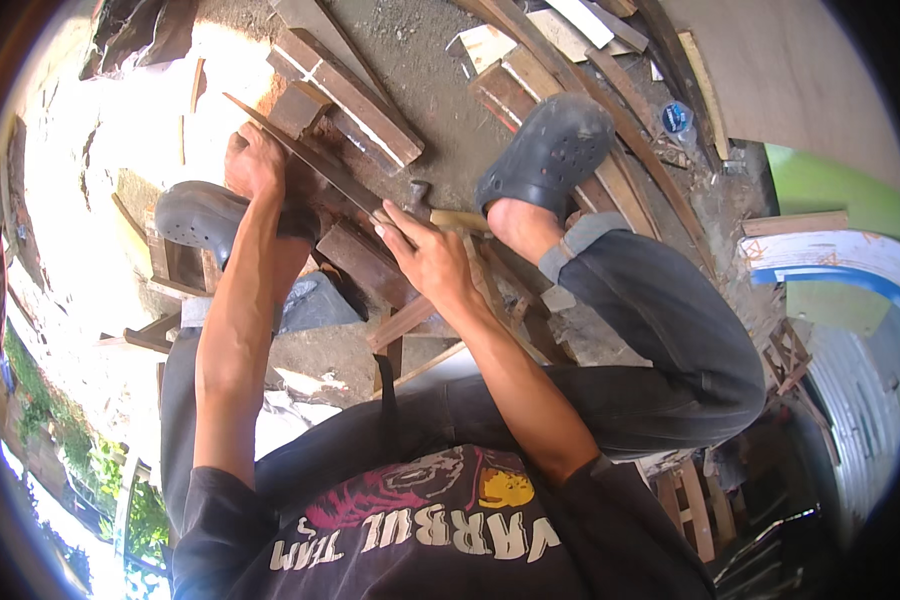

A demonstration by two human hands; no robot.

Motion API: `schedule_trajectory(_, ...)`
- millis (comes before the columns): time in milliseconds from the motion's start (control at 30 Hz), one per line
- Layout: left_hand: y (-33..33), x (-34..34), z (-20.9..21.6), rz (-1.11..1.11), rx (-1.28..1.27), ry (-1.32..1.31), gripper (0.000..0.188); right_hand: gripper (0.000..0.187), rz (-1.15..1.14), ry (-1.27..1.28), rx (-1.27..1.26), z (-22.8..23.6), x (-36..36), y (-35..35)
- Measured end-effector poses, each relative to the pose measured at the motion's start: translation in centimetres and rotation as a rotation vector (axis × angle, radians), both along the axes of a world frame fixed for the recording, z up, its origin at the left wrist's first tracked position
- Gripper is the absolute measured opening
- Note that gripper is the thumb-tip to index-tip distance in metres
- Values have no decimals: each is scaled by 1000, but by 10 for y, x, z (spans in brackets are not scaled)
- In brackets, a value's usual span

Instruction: The person sits cross-legged on the ground and uses a hand saw to cut a small piece of wood. They hold the wood with their left hand and saw with their right, periodically adjusting the wood's position and inspecting the cut.

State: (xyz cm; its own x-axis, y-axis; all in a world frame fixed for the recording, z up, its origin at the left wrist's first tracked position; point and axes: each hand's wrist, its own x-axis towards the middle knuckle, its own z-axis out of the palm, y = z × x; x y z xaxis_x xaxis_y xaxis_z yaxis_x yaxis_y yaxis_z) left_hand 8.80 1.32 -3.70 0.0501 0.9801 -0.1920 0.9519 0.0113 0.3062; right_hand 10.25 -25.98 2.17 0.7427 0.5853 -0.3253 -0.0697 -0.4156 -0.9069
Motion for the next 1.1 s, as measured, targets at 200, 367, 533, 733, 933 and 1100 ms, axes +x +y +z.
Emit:
schedule_trajectory(200, -6, 1, -2, 6, 40, -48, 48, 39, 74, 14, -143, 4, 23, 62)
schedule_trajectory(367, -1, -2, -6, -13, 41, -12, 49, 40, 32, -50, -53, 7, 16, 11)
schedule_trajectory(533, -1, -5, -9, -41, 97, 2, 48, 37, 121, 127, -217, 17, 29, 65)
schedule_trajectory(733, 0, -10, -14, -55, 99, -46, 49, 42, 75, 99, -176, 1, 20, 34)
schedule_trajectory(933, -4, 0, 5, 26, 26, -65, 48, 42, -34, -49, -26, -2, 0, 2)
schedule_trajectory(1100, -6, 6, 3, -2, 19, -25, 48, 44, 111, 32, -183, -8, 34, 71)
